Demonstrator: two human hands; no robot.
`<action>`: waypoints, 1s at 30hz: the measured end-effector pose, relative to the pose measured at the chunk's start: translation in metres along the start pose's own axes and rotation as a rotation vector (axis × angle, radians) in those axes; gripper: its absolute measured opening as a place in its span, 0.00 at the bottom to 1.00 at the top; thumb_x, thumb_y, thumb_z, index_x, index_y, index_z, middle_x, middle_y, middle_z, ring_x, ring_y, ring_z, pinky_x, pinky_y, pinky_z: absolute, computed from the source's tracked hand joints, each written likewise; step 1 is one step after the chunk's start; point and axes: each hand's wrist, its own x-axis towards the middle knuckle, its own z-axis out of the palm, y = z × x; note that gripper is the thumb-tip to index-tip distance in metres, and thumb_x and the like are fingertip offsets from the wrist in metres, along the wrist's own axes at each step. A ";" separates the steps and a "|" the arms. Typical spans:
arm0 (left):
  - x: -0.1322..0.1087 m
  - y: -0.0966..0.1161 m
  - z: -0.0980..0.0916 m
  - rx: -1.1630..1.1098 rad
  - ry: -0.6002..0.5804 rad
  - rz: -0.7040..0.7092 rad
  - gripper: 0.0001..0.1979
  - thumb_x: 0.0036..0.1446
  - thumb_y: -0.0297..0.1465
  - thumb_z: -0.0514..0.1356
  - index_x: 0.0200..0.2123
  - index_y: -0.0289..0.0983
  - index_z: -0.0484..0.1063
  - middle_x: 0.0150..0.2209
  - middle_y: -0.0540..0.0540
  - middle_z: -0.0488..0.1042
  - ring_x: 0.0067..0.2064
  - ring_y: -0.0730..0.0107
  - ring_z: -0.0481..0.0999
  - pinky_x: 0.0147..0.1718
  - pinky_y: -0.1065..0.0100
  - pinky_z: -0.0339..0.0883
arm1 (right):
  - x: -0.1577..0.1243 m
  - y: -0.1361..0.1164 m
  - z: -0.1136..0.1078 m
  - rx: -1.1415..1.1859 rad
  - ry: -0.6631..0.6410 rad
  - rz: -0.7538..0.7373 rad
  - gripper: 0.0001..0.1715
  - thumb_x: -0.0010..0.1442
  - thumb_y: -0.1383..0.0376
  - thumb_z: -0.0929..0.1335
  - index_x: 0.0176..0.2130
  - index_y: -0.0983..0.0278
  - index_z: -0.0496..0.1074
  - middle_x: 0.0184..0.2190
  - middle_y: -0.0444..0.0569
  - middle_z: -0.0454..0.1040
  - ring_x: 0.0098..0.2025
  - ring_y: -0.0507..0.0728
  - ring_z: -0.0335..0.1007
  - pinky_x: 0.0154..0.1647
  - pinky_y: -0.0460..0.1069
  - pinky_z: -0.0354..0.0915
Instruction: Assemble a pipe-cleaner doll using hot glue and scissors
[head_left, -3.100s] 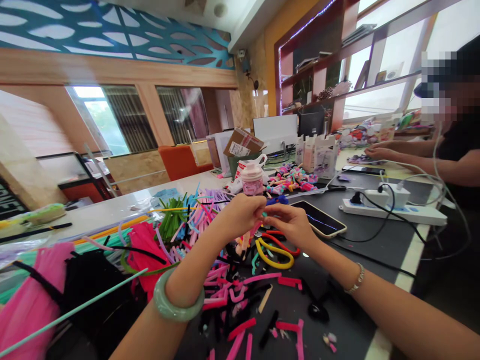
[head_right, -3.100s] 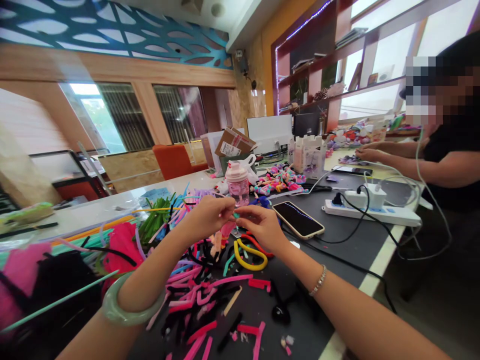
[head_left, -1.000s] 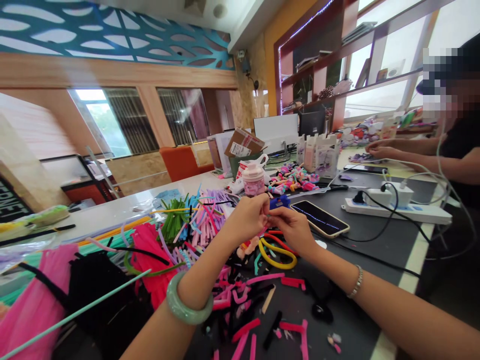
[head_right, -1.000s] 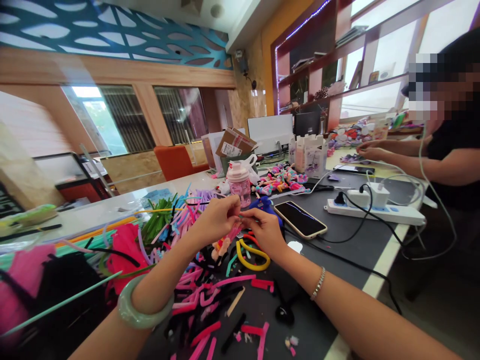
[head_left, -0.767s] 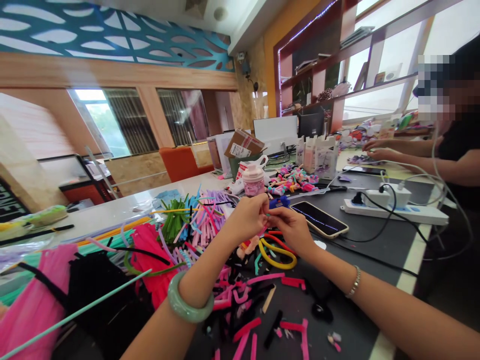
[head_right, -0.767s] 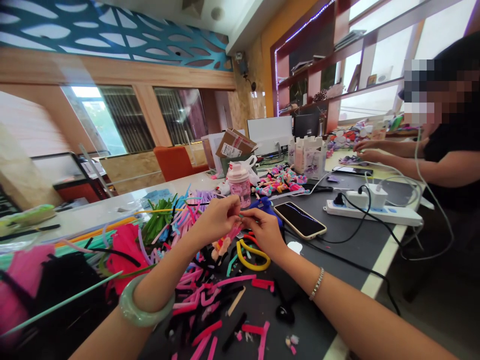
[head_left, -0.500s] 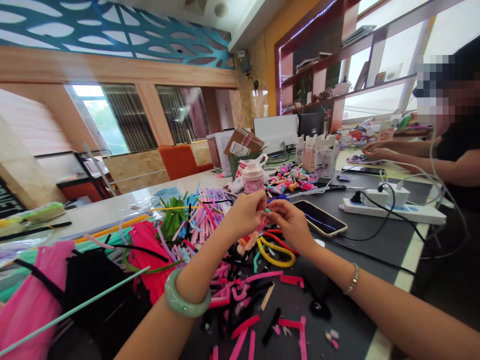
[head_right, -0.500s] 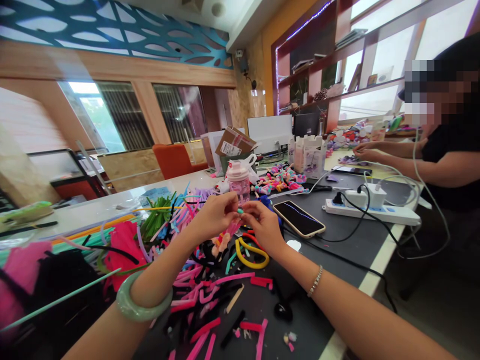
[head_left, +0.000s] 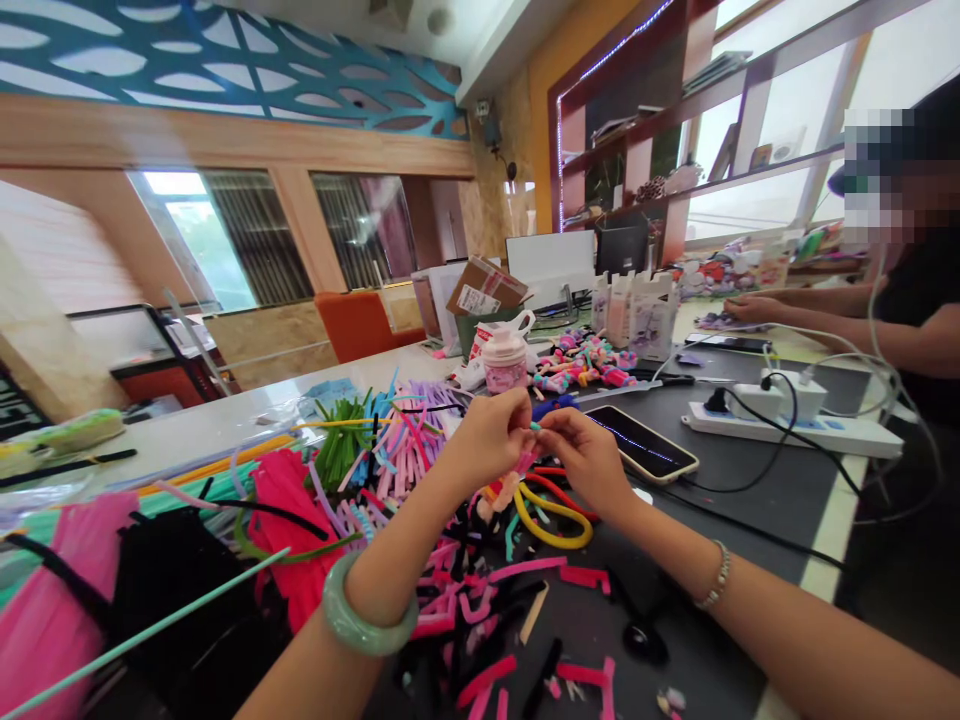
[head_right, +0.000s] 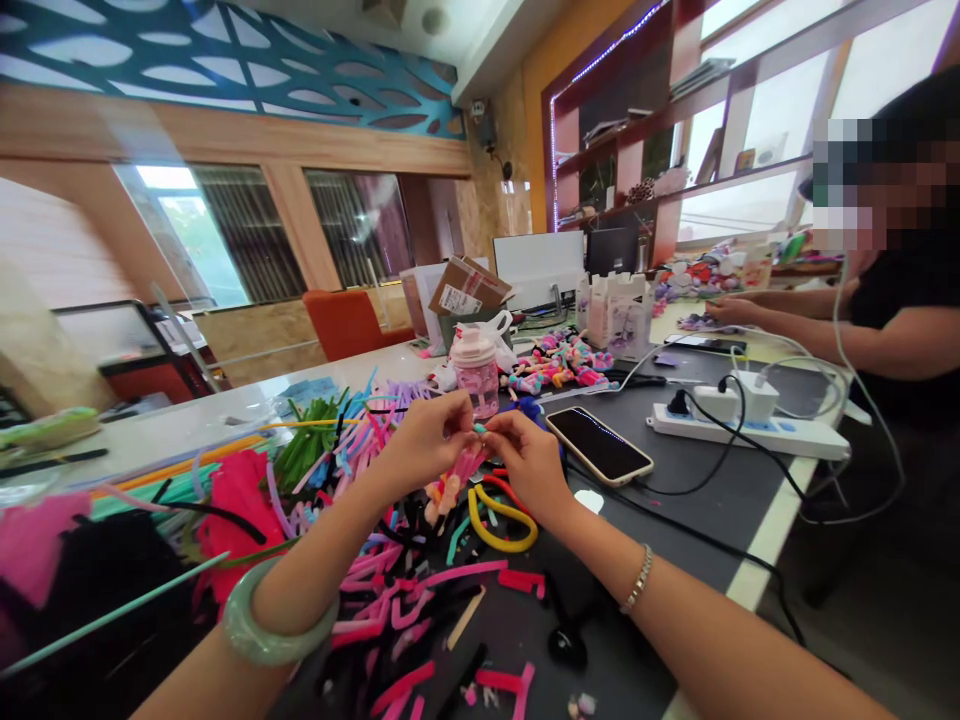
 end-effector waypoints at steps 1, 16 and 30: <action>0.000 -0.001 0.001 -0.011 0.016 -0.001 0.11 0.42 0.16 0.54 0.20 0.37 0.58 0.18 0.57 0.60 0.22 0.77 0.59 0.24 0.73 0.51 | 0.000 0.000 0.000 0.002 0.003 0.002 0.14 0.50 0.55 0.72 0.29 0.63 0.70 0.22 0.43 0.73 0.24 0.53 0.71 0.27 0.48 0.69; -0.006 -0.007 0.024 0.014 0.228 0.087 0.14 0.52 0.22 0.55 0.42 0.35 0.73 0.32 0.45 0.78 0.34 0.67 0.76 0.37 0.67 0.68 | 0.005 -0.007 -0.002 -0.020 0.053 -0.033 0.10 0.51 0.58 0.70 0.31 0.63 0.72 0.27 0.46 0.75 0.28 0.54 0.71 0.32 0.50 0.69; -0.009 -0.012 0.027 -0.285 0.261 -0.098 0.08 0.50 0.29 0.61 0.34 0.37 0.78 0.29 0.45 0.79 0.32 0.65 0.77 0.32 0.67 0.70 | 0.008 -0.009 -0.008 -0.197 -0.040 -0.099 0.06 0.50 0.65 0.68 0.32 0.63 0.72 0.28 0.47 0.76 0.29 0.54 0.73 0.33 0.49 0.69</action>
